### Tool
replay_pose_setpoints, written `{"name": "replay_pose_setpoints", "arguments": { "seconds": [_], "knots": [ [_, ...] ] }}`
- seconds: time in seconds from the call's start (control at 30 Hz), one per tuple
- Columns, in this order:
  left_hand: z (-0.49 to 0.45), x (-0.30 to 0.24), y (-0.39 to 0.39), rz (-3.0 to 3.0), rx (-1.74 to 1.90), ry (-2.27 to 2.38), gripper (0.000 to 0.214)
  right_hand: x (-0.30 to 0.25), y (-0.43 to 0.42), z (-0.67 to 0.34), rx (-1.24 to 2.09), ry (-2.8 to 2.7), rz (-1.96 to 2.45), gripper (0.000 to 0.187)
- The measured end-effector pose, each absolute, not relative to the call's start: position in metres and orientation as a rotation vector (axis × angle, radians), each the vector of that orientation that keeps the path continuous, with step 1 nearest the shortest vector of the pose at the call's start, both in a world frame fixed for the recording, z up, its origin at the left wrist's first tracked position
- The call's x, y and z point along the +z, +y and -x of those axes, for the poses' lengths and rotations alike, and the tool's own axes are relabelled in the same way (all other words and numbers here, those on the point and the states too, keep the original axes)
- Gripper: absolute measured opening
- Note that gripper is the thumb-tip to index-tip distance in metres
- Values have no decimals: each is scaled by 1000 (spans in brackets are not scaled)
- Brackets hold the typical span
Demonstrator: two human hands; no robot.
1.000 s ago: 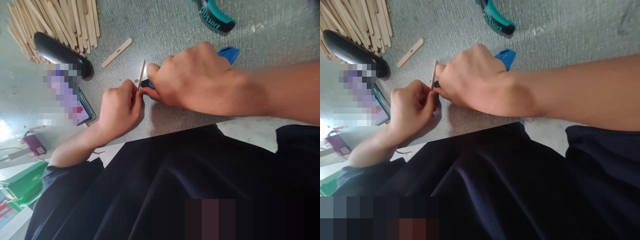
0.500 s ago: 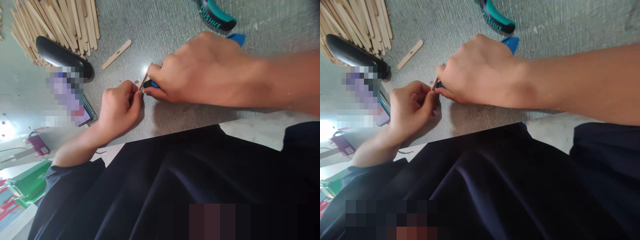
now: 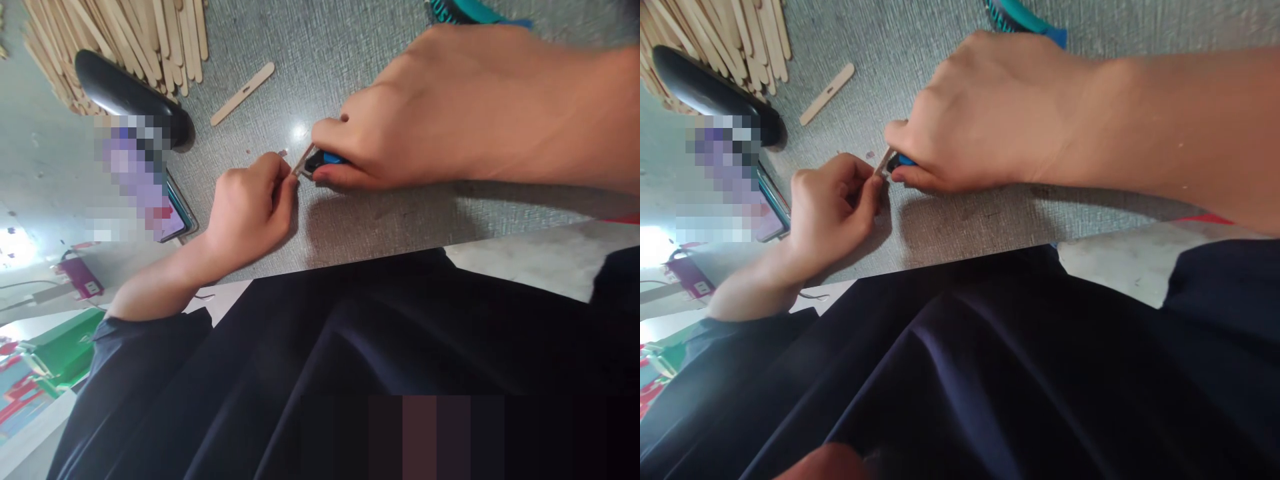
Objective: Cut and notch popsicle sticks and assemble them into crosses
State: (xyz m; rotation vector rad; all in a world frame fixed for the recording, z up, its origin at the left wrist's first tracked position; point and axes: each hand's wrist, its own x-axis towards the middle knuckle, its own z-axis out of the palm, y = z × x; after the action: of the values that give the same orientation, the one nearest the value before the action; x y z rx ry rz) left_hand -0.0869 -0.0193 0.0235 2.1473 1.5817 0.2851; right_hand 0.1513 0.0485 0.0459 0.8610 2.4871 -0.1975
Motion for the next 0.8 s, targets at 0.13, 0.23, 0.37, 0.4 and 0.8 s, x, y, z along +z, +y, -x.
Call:
{"name": "replay_pose_setpoints", "arguments": {
  "seconds": [0.13, 0.23, 0.37, 0.4, 0.8],
  "knots": [
    [92, 20, -14, -2103, 319, 1658, 24, 39, 44, -161, -429, 2538, -916, 69],
    [92, 24, -15, -1999, 286, 1614, 23, 38, 42, -164, -604, 2559, -1042, 70],
    [91, 29, -17, -1975, 173, 1546, 23, 46, 42, -158, -483, 2511, -994, 74],
    [91, 29, -17, -1989, 157, 1540, 24, 48, 42, -156, -465, 2493, -995, 74],
    [92, 26, -13, -2069, 145, 1554, 21, 55, 35, -148, -457, 2432, -1062, 81]
  ]
}}
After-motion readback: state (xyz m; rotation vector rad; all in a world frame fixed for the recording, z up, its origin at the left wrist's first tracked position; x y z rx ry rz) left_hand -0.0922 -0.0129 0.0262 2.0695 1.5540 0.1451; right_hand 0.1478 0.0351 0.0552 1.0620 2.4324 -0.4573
